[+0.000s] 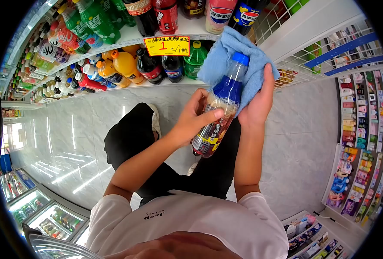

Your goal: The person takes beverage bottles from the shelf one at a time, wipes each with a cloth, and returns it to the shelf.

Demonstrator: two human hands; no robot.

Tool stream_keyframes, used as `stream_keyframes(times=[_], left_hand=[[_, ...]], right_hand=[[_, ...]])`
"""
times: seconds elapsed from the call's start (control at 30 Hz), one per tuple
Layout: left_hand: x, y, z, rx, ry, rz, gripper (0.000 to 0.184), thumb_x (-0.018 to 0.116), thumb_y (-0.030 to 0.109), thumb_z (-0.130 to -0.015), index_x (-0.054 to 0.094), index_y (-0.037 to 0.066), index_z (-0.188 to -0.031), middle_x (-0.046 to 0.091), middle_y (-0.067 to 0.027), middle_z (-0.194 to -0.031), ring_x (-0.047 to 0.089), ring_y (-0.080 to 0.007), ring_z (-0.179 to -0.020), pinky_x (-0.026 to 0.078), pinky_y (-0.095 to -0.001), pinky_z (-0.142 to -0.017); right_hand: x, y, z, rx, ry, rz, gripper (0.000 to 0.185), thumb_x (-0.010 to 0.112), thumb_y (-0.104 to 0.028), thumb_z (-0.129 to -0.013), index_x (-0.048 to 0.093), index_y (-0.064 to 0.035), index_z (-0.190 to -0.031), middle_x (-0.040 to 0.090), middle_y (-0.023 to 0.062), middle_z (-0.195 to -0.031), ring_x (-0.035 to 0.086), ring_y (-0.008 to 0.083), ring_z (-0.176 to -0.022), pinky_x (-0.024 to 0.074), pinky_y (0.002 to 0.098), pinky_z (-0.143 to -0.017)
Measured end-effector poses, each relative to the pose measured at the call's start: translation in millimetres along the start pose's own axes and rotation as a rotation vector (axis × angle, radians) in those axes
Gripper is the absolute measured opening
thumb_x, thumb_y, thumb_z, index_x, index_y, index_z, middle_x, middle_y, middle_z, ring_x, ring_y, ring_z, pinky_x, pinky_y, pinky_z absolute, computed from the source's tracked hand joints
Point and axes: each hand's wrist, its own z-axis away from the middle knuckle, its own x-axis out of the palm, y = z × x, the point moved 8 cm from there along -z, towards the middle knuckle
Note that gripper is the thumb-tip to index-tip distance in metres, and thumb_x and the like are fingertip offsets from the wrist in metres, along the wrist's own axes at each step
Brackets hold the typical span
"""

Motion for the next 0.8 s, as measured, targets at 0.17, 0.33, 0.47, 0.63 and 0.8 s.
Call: stream_keyframes(times=[0.17, 0.33, 0.47, 0.63, 0.8], left_hand=[[1.2, 2.4, 4.7, -0.186, -0.039, 0.125, 0.046, 0.066, 0.032, -0.097, 0.050, 0.002, -0.127, 0.063, -0.0085, -0.110, 0.060, -0.0138, -0.101, 0.049, -0.0307, -0.089], [6.9, -0.6, 4.5, -0.182, -0.013, 0.016, 0.051, 0.063, 0.034, -0.099, 0.046, 0.002, -0.135, 0.061, -0.0087, -0.116, 0.058, -0.0133, -0.107, 0.047, -0.0303, -0.093], [8.7, 1.3, 5.0, -0.026, -0.012, -0.073, 0.057, 0.071, 0.030, -0.093, 0.043, 0.002, -0.134, 0.059, -0.0096, -0.118, 0.058, -0.0131, -0.102, 0.047, -0.0287, -0.092], [3.0, 11.3, 4.2, 0.051, 0.018, -0.073, 0.067, 0.084, 0.026, -0.081, 0.045, 0.002, -0.130, 0.059, -0.0080, -0.115, 0.059, -0.0158, -0.103, 0.050, -0.0312, -0.090], [-10.1, 26.1, 4.1, -0.063, 0.169, 0.291, 0.051, 0.078, 0.023, -0.086, 0.051, 0.003, -0.126, 0.062, -0.0063, -0.114, 0.063, -0.0144, -0.101, 0.052, -0.0315, -0.088]], right_hand=[[-13.4, 7.1, 21.7, -0.063, 0.124, 0.052, 0.056, 0.044, -0.040, -0.105, 0.046, 0.0031, -0.140, 0.054, 0.0143, -0.139, 0.053, 0.0250, -0.127, 0.0398, 0.0388, -0.109], [-31.0, 3.9, 34.8, -0.259, 0.231, 0.222, 0.060, 0.040, -0.043, -0.106, 0.042, 0.0048, -0.143, 0.050, 0.0155, -0.144, 0.050, 0.0256, -0.131, 0.0369, 0.0385, -0.111], [-16.6, -4.9, 43.6, -0.385, 0.063, 0.426, 0.063, 0.034, -0.042, -0.107, 0.037, 0.0073, -0.147, 0.044, 0.0166, -0.150, 0.044, 0.0268, -0.137, 0.0309, 0.0386, -0.115], [-2.3, 5.6, 66.4, -0.473, -0.161, 0.557, 0.067, 0.032, -0.044, -0.107, 0.031, 0.0077, -0.149, 0.038, 0.0167, -0.154, 0.039, 0.0276, -0.141, 0.0271, 0.0397, -0.118], [1.5, 22.7, 92.0, -0.501, -0.406, 0.721, 0.071, 0.033, -0.048, -0.106, 0.025, 0.0061, -0.152, 0.035, 0.0161, -0.156, 0.037, 0.0277, -0.142, 0.0263, 0.0414, -0.118]])
